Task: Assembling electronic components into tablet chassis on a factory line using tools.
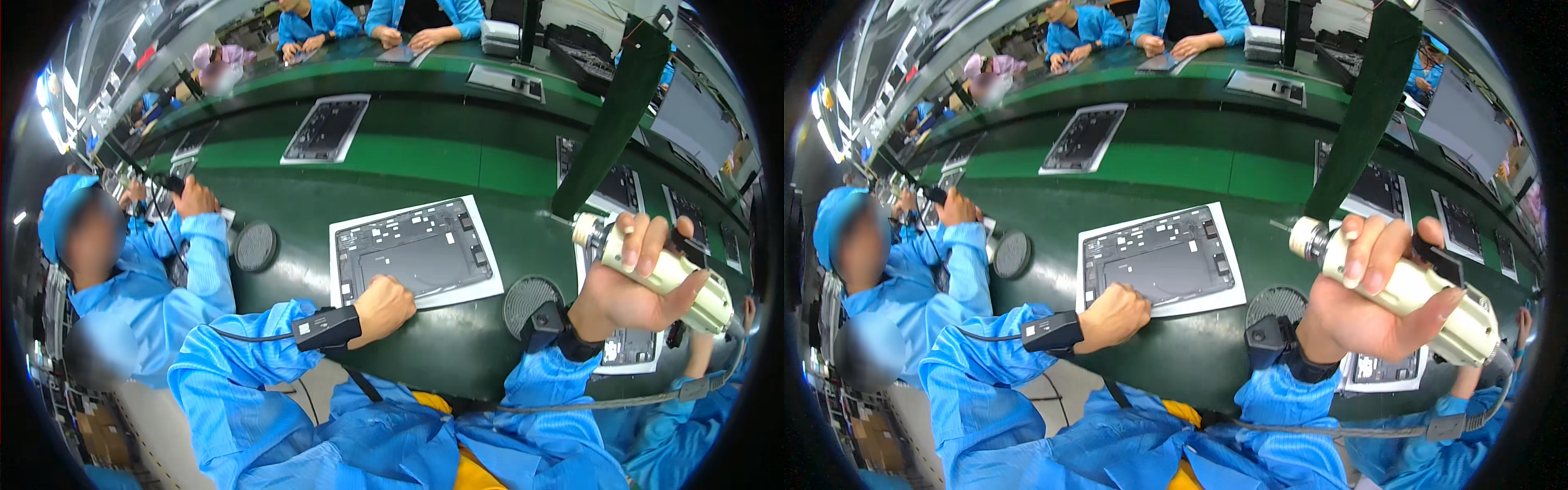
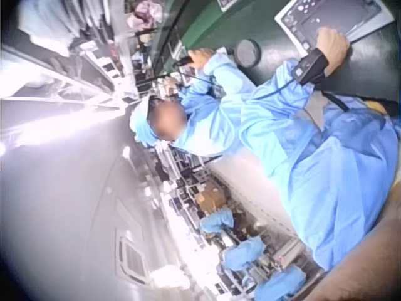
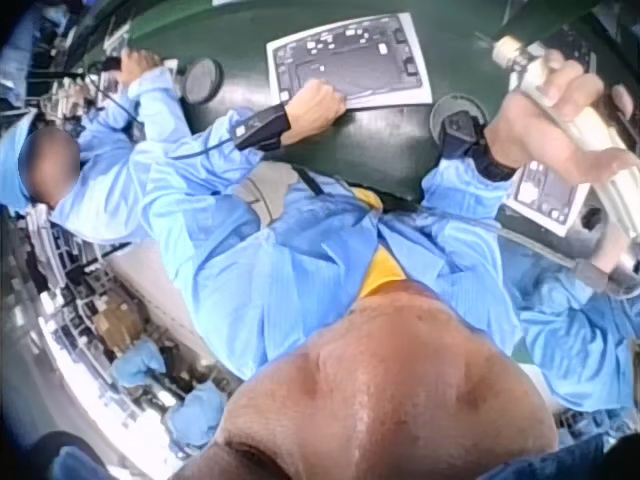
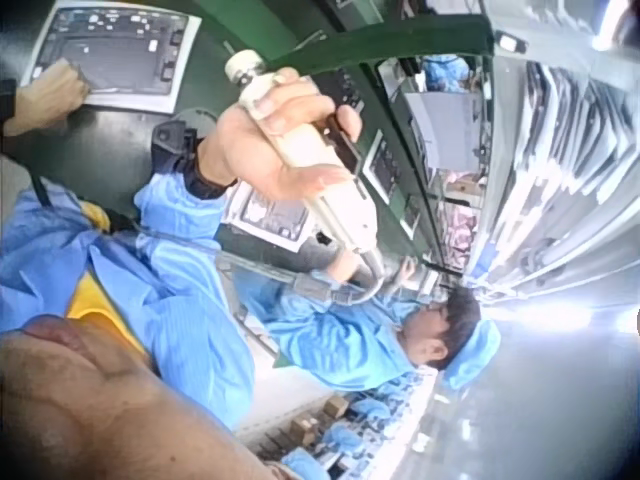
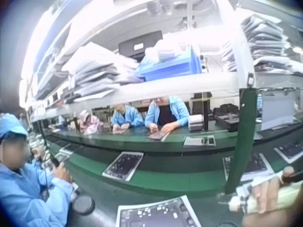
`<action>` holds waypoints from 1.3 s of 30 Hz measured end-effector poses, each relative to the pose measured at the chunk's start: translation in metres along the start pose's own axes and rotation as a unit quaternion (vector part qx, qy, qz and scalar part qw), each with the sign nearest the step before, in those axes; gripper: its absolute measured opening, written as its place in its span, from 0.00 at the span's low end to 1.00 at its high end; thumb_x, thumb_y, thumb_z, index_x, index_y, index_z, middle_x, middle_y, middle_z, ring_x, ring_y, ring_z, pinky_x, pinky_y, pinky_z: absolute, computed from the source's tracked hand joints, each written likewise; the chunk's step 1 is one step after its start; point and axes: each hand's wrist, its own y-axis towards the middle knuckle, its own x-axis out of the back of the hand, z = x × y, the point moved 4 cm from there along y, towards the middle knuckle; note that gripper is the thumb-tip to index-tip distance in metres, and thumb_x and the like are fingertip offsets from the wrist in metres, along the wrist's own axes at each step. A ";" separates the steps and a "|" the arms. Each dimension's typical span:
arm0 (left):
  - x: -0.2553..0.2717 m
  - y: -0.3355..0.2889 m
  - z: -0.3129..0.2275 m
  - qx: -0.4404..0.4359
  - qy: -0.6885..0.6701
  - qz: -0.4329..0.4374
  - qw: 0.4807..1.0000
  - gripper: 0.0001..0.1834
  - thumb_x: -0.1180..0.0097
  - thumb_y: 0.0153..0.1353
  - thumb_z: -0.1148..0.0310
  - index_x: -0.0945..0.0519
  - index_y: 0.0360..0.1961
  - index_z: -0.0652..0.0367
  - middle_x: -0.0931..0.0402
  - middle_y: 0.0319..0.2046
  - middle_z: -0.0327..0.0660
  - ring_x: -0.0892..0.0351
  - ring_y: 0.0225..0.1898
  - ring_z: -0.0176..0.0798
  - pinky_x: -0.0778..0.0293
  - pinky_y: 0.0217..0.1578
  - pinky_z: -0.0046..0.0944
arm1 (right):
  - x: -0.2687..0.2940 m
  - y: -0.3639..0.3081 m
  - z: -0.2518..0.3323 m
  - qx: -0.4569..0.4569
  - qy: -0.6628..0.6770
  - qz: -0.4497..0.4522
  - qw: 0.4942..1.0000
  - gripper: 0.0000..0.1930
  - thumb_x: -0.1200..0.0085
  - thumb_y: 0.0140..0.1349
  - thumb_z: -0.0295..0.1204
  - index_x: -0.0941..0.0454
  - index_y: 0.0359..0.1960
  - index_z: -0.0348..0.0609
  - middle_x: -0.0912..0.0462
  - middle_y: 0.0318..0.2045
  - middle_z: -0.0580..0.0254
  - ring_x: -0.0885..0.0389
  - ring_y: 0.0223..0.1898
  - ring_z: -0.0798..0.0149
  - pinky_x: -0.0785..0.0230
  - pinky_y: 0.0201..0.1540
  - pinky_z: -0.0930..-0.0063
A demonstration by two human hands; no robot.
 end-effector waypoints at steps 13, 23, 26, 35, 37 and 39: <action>0.008 -0.047 -0.010 -0.109 -0.217 0.034 0.970 0.13 0.43 0.46 0.62 0.25 0.26 0.62 0.25 0.22 0.46 0.23 0.28 0.47 0.28 0.27 0.42 | -0.016 -0.064 0.022 -0.093 -0.200 0.033 0.975 0.30 0.59 0.58 0.52 0.36 0.47 0.32 0.35 0.14 0.69 0.36 0.18 0.71 0.40 0.35 0.70; 0.004 0.061 0.018 -0.157 -0.337 -0.321 0.871 0.12 0.44 0.50 0.68 0.23 0.37 0.56 0.29 0.40 0.40 0.33 0.43 0.45 0.36 0.42 0.41 | 0.050 -0.106 0.012 -0.188 -0.329 -0.184 0.907 0.19 0.59 0.61 0.37 0.32 0.39 0.28 0.36 0.10 0.68 0.37 0.14 0.73 0.37 0.27 0.76; -0.003 0.064 0.005 -0.163 -0.301 -0.326 0.881 0.15 0.43 0.50 0.67 0.23 0.41 0.54 0.30 0.43 0.39 0.34 0.45 0.44 0.39 0.44 0.41 | 0.063 -0.084 -0.008 -0.159 -0.359 -0.186 0.901 0.18 0.58 0.61 0.38 0.29 0.37 0.30 0.37 0.10 0.68 0.37 0.14 0.73 0.34 0.28 0.76; 0.003 0.070 0.000 -0.169 -0.253 -0.323 0.896 0.18 0.41 0.47 0.69 0.23 0.42 0.54 0.29 0.45 0.36 0.33 0.45 0.43 0.40 0.44 0.44 | 0.102 -0.086 -0.030 -0.124 -0.359 -0.230 0.896 0.17 0.50 0.56 0.36 0.27 0.32 0.27 0.35 0.08 0.66 0.36 0.11 0.72 0.34 0.21 0.77; 0.004 0.071 -0.003 -0.174 -0.253 -0.325 0.895 0.17 0.41 0.46 0.71 0.23 0.41 0.55 0.28 0.44 0.37 0.32 0.44 0.43 0.38 0.42 0.44 | 0.106 -0.088 -0.031 -0.132 -0.353 -0.235 0.896 0.17 0.50 0.56 0.35 0.27 0.32 0.27 0.35 0.08 0.66 0.36 0.11 0.72 0.34 0.21 0.77; 0.003 0.073 -0.001 -0.182 -0.274 -0.342 0.881 0.16 0.41 0.45 0.72 0.22 0.39 0.56 0.27 0.43 0.38 0.31 0.43 0.43 0.37 0.42 0.44 | 0.110 -0.088 -0.034 -0.139 -0.342 -0.242 0.897 0.17 0.49 0.56 0.35 0.27 0.33 0.27 0.35 0.08 0.66 0.35 0.11 0.72 0.33 0.21 0.76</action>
